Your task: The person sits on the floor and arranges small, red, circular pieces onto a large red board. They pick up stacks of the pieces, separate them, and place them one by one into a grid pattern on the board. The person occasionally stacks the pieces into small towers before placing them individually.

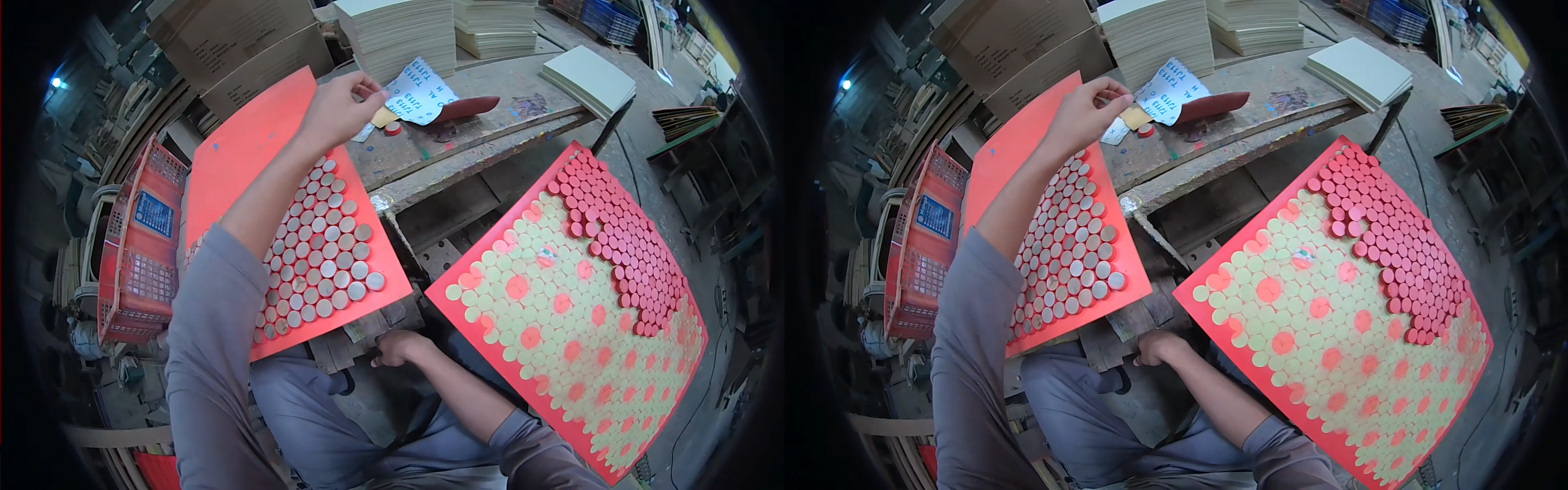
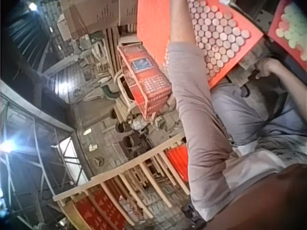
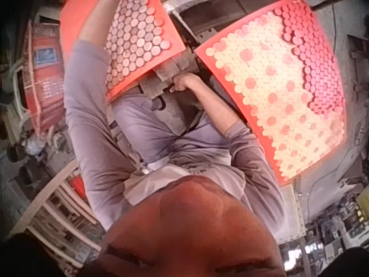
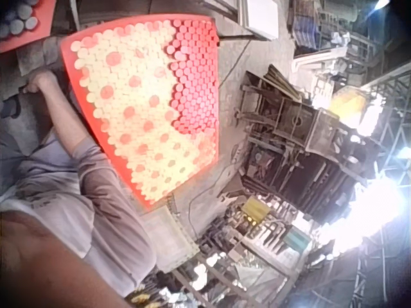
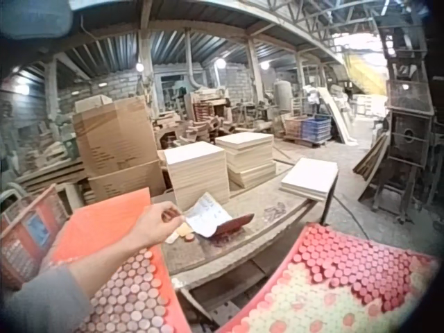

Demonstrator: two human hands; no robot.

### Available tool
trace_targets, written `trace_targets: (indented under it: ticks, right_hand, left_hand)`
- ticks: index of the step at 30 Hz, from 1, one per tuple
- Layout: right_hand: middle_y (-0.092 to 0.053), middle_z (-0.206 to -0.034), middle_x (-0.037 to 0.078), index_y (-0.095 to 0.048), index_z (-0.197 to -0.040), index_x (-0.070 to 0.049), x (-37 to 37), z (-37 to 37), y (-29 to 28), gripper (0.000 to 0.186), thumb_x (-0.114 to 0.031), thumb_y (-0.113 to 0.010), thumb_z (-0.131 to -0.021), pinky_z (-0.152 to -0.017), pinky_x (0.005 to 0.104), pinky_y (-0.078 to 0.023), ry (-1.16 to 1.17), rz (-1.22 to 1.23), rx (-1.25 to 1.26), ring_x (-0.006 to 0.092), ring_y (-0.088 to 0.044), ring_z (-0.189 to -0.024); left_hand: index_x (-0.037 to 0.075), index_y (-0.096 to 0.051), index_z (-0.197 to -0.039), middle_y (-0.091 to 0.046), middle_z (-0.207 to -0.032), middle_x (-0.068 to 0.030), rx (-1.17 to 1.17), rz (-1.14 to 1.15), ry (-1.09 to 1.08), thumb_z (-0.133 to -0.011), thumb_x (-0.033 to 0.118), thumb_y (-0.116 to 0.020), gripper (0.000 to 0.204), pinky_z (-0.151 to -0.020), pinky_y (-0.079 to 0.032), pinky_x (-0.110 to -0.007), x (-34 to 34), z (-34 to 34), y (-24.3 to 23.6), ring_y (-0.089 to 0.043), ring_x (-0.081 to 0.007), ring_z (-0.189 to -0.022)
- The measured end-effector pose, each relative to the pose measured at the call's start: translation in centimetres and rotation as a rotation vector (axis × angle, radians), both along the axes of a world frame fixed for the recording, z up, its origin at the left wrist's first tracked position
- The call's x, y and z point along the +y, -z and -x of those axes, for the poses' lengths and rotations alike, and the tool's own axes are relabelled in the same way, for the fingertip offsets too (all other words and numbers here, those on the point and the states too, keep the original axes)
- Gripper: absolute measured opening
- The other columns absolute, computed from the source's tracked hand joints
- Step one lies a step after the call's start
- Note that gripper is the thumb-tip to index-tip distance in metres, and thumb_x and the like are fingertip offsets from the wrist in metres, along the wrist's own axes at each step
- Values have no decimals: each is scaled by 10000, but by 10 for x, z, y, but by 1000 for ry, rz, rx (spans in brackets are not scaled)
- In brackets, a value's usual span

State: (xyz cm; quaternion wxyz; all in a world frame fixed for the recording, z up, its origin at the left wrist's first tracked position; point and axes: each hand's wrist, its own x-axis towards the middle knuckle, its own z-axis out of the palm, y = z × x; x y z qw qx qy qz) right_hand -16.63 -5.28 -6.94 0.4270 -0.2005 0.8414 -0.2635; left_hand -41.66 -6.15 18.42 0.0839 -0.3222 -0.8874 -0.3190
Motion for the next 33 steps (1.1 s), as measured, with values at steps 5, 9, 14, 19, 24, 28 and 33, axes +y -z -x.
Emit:
trace_targets:
  ticks: [5,9,14,19,24,28,33]
  right_hand:
    - [-687,-1118,182,-719,-1053,-14,10,1,8,517,-491,-648,-866,-929,415,-499,-17,4,43,346,-648,-1062]
    - [-681,-1131,182,-705,-1089,-20,11,4,7,513,-483,-635,-879,-922,427,-501,-48,30,37,357,-640,-1066]
    - [-670,-1186,146,-691,-1149,-58,3,12,6,480,-453,-659,-879,-914,411,-509,-68,23,11,319,-624,-1112]
    - [-582,-1339,94,-595,-1290,-72,-10,-13,55,451,-354,-612,-938,-971,351,-483,567,853,260,227,-559,-1216]
    - [-579,-1339,94,-591,-1292,-73,-46,6,121,447,-349,-607,-941,-974,349,-480,929,1381,200,224,-557,-1215]
    - [-577,-1338,94,-588,-1293,-73,-70,22,142,443,-345,-604,-944,-976,348,-478,979,1469,102,223,-555,-1214]
    - [-575,-1338,93,-584,-1294,-73,-87,29,148,439,-341,-599,-947,-978,347,-475,989,1515,55,221,-552,-1213]
  left_hand:
    - [19,-656,-1055,-658,-965,-108,304,-139,95,-873,304,-688,339,-713,-493,-300,66,-53,3,-600,-200,-776]
    - [10,-624,-1045,-614,-998,-143,524,-252,343,-854,208,-691,283,-773,-495,-333,103,-117,-9,-608,-264,-871]
    - [-1,-613,-1034,-617,-1004,-150,258,-43,715,-812,116,-692,262,-779,-511,-353,154,-186,18,-633,-280,-908]
    - [37,-622,-1125,-625,-1044,-132,-86,-11,466,-751,227,-803,457,-861,-489,-384,208,-197,93,-610,-289,-981]
    - [47,-614,-1166,-635,-1049,-93,184,-96,422,-737,260,-823,522,-939,-447,-412,229,-218,109,-555,-277,-1078]
    - [48,-607,-1184,-640,-1049,-79,204,-79,479,-755,207,-815,502,-907,-468,-390,233,-208,113,-574,-256,-1014]
    - [36,-601,-1197,-656,-1057,-77,-66,-147,534,-764,69,-782,470,-766,-509,-298,225,-203,107,-602,-159,-858]
